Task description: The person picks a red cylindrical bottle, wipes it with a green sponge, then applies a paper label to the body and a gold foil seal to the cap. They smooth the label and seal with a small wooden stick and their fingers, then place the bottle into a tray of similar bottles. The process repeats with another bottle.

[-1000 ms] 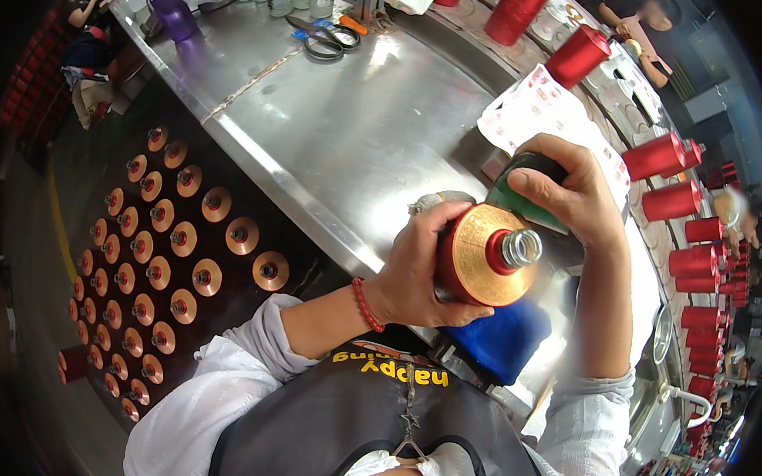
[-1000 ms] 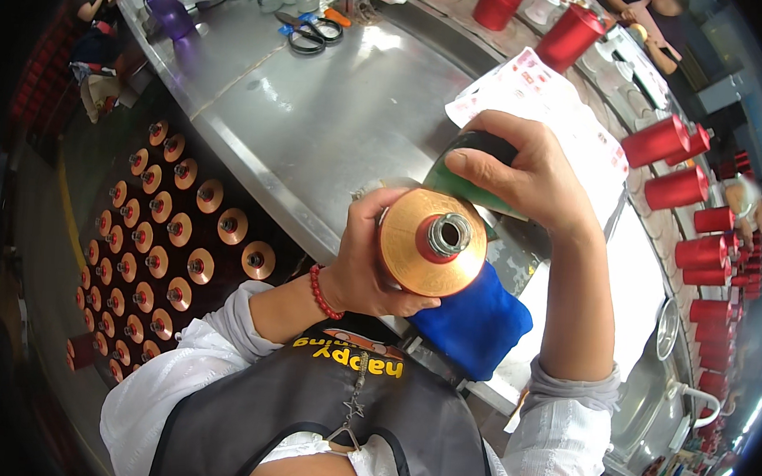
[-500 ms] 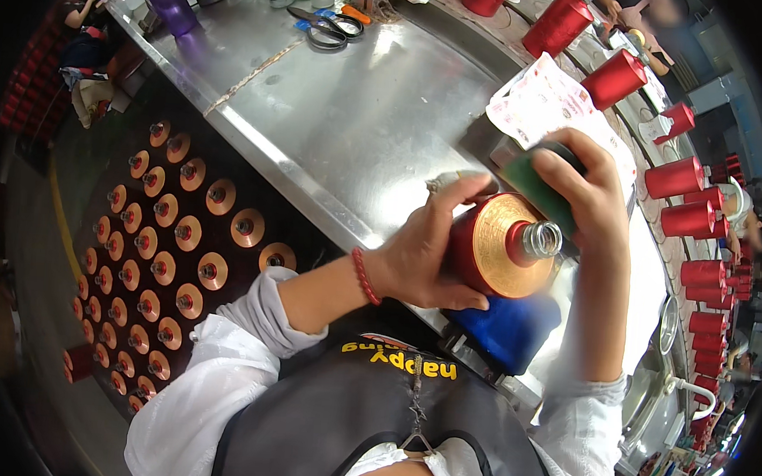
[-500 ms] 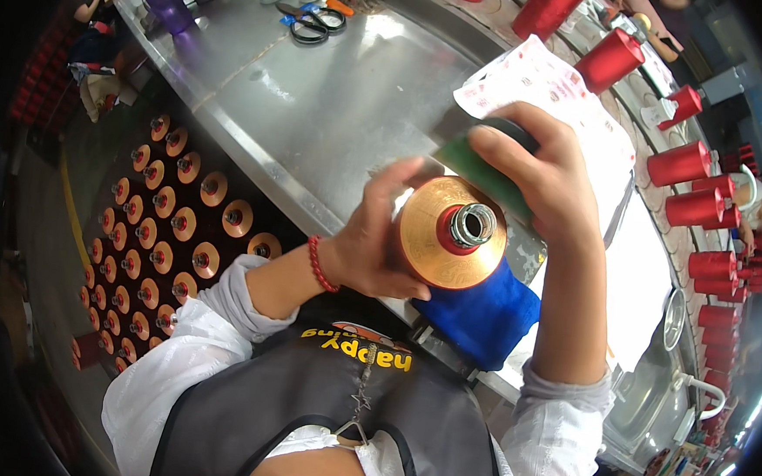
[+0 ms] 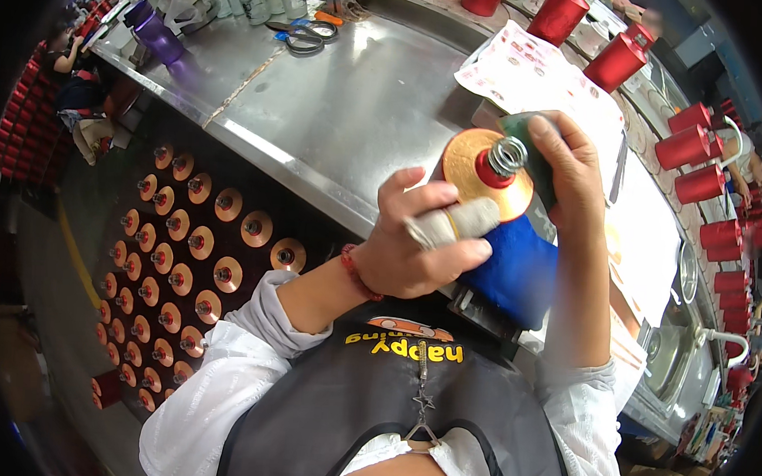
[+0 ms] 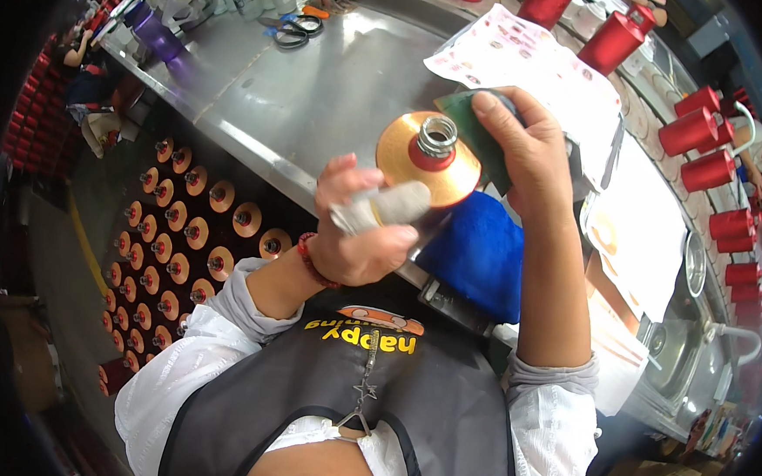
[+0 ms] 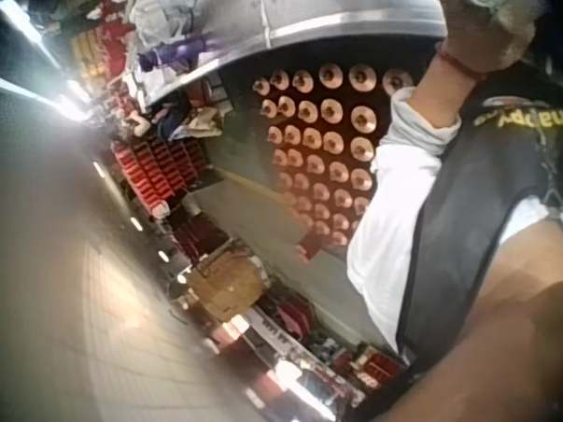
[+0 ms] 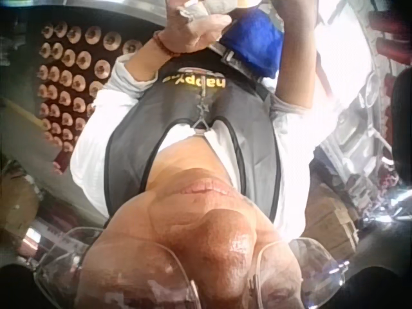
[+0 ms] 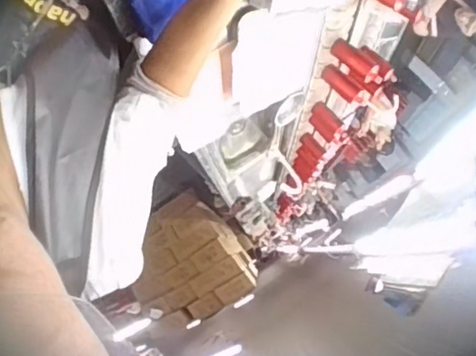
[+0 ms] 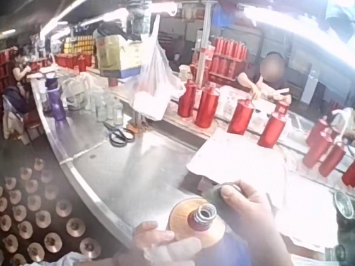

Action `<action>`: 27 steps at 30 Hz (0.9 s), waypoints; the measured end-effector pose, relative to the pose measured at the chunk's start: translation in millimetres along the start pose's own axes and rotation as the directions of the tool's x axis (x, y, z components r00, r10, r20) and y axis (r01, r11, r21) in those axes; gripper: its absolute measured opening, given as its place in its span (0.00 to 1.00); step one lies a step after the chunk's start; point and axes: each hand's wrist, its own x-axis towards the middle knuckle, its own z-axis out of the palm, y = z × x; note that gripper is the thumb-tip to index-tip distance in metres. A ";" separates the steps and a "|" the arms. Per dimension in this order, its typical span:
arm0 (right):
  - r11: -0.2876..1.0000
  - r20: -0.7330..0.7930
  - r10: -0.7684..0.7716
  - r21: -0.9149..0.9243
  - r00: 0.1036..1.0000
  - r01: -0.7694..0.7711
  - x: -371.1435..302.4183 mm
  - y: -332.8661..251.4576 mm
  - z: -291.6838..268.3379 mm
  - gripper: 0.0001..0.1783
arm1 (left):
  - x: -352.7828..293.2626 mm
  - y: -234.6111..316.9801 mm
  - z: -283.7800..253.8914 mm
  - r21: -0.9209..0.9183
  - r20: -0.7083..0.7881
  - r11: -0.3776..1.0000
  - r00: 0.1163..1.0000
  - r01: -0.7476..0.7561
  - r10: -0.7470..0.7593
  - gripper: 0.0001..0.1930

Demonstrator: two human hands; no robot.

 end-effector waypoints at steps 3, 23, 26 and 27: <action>0.987 -0.080 -0.145 0.058 0.986 0.150 -21.4 0.3 -25.5 0.13 | 3.7 -15.8 5.2 -0.413 0.102 0.825 0.920 0.386 -0.379 0.48; 0.831 -0.181 -0.129 -0.556 0.975 0.007 -142.5 25.8 -87.8 0.27 | 73.7 2.9 133.1 -0.171 0.914 -0.027 0.149 0.985 -0.378 0.38; 0.834 -0.201 -0.144 -0.552 0.969 0.009 -139.0 32.3 -93.6 0.26 | 76.1 4.0 141.0 -0.170 0.839 0.079 0.186 0.982 -0.511 0.40; 0.826 -0.197 -0.154 -0.563 0.968 0.017 -137.8 33.4 -94.9 0.26 | 73.3 0.6 144.4 -0.193 0.823 0.136 0.236 0.972 -0.517 0.42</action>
